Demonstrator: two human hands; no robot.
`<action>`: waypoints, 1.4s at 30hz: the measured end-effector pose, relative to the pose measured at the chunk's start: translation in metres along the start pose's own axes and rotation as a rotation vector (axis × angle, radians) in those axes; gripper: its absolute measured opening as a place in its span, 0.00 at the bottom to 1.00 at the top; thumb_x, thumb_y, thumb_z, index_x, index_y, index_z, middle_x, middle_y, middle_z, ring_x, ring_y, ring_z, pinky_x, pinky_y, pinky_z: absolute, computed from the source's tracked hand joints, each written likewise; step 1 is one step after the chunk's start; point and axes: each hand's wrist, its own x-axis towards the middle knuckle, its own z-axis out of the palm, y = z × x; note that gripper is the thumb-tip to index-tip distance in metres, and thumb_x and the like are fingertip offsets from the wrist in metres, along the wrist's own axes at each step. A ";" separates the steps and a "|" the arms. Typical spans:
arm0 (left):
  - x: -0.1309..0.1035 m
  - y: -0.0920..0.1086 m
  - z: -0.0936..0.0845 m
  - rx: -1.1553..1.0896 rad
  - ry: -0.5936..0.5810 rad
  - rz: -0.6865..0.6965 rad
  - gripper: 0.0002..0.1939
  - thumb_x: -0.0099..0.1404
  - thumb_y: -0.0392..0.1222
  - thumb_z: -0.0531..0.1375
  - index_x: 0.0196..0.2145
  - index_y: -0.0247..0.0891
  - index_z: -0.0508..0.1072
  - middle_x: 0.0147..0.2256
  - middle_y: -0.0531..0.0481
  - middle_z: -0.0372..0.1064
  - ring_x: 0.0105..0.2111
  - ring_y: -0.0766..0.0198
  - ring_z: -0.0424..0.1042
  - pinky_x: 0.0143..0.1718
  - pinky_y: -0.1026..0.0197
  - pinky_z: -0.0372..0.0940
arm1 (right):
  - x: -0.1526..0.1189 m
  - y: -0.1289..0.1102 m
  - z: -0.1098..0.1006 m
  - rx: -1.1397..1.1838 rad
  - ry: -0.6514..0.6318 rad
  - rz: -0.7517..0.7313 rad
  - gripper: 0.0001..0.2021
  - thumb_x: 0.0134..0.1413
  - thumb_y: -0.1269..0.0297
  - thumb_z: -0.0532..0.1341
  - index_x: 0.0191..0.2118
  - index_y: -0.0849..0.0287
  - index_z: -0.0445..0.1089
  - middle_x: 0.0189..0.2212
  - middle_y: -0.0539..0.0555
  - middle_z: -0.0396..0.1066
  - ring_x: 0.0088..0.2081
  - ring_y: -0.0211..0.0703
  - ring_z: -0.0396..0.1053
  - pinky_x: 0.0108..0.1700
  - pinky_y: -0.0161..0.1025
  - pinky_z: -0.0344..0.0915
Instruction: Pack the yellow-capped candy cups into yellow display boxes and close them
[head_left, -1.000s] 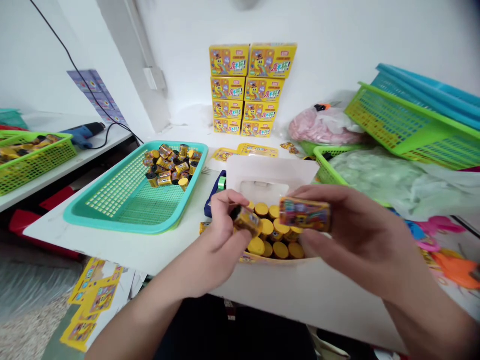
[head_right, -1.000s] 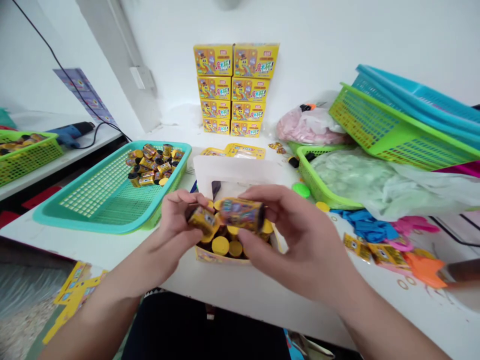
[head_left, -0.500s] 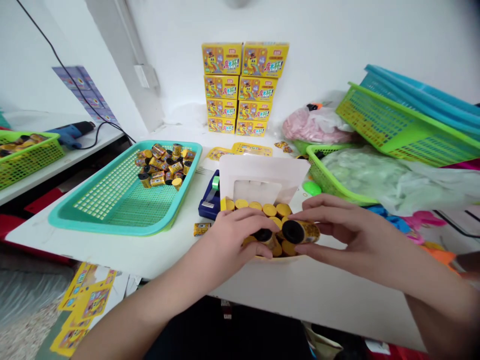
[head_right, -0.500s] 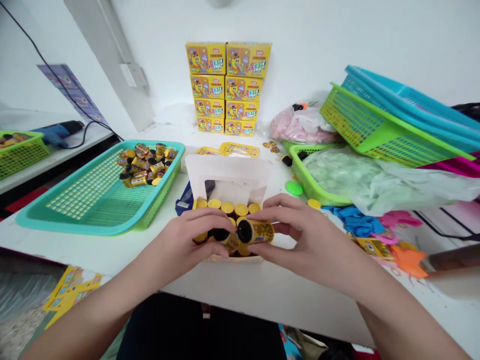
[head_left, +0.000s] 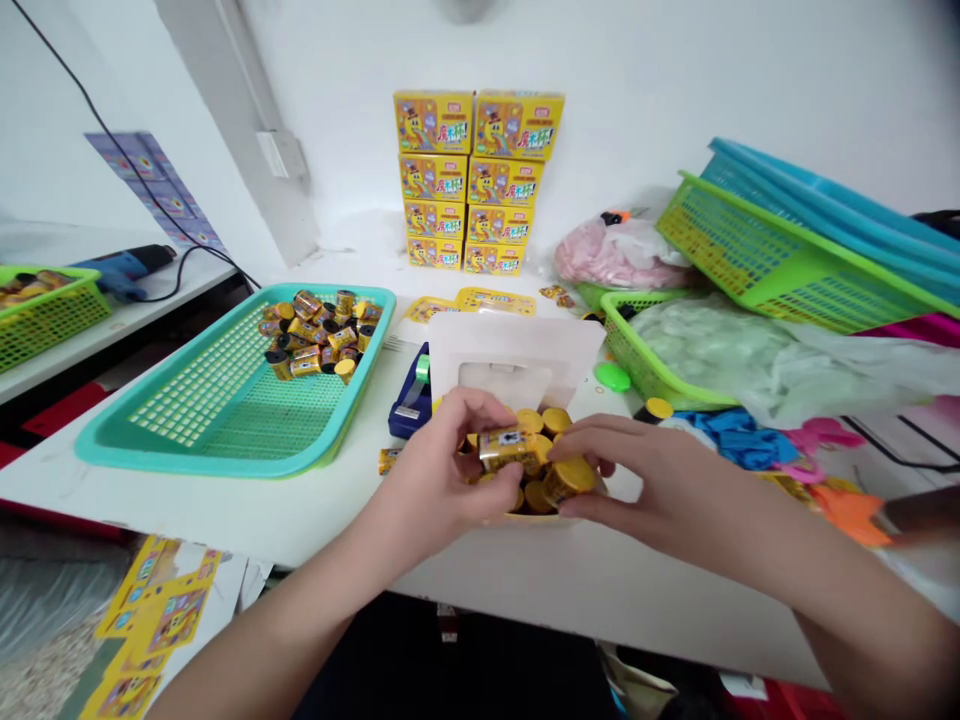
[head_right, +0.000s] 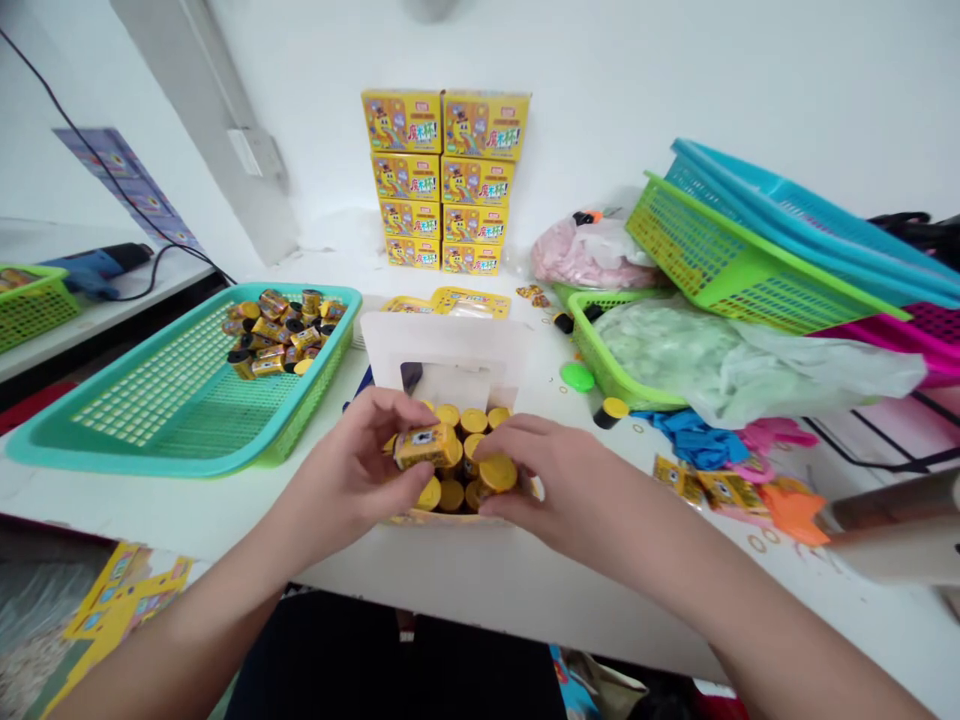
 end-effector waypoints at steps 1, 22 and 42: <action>0.000 0.001 0.000 0.054 -0.024 0.016 0.19 0.62 0.35 0.62 0.50 0.46 0.67 0.45 0.46 0.65 0.48 0.60 0.68 0.40 0.63 0.68 | 0.003 -0.002 0.002 -0.002 -0.029 0.012 0.11 0.50 0.67 0.68 0.42 0.52 0.74 0.37 0.52 0.75 0.34 0.44 0.74 0.36 0.39 0.69; -0.021 0.003 -0.043 0.838 0.228 0.298 0.07 0.70 0.36 0.54 0.43 0.42 0.70 0.44 0.50 0.73 0.44 0.63 0.74 0.47 0.60 0.69 | -0.001 -0.005 0.004 0.127 0.108 0.022 0.12 0.49 0.63 0.64 0.42 0.51 0.77 0.35 0.49 0.79 0.33 0.43 0.76 0.33 0.38 0.73; -0.029 0.032 -0.014 0.780 0.063 0.457 0.18 0.64 0.38 0.63 0.51 0.46 0.66 0.46 0.53 0.73 0.45 0.66 0.75 0.48 0.65 0.71 | 0.008 -0.025 0.010 0.175 0.284 -0.290 0.22 0.61 0.64 0.61 0.59 0.44 0.61 0.51 0.49 0.73 0.49 0.40 0.73 0.51 0.35 0.71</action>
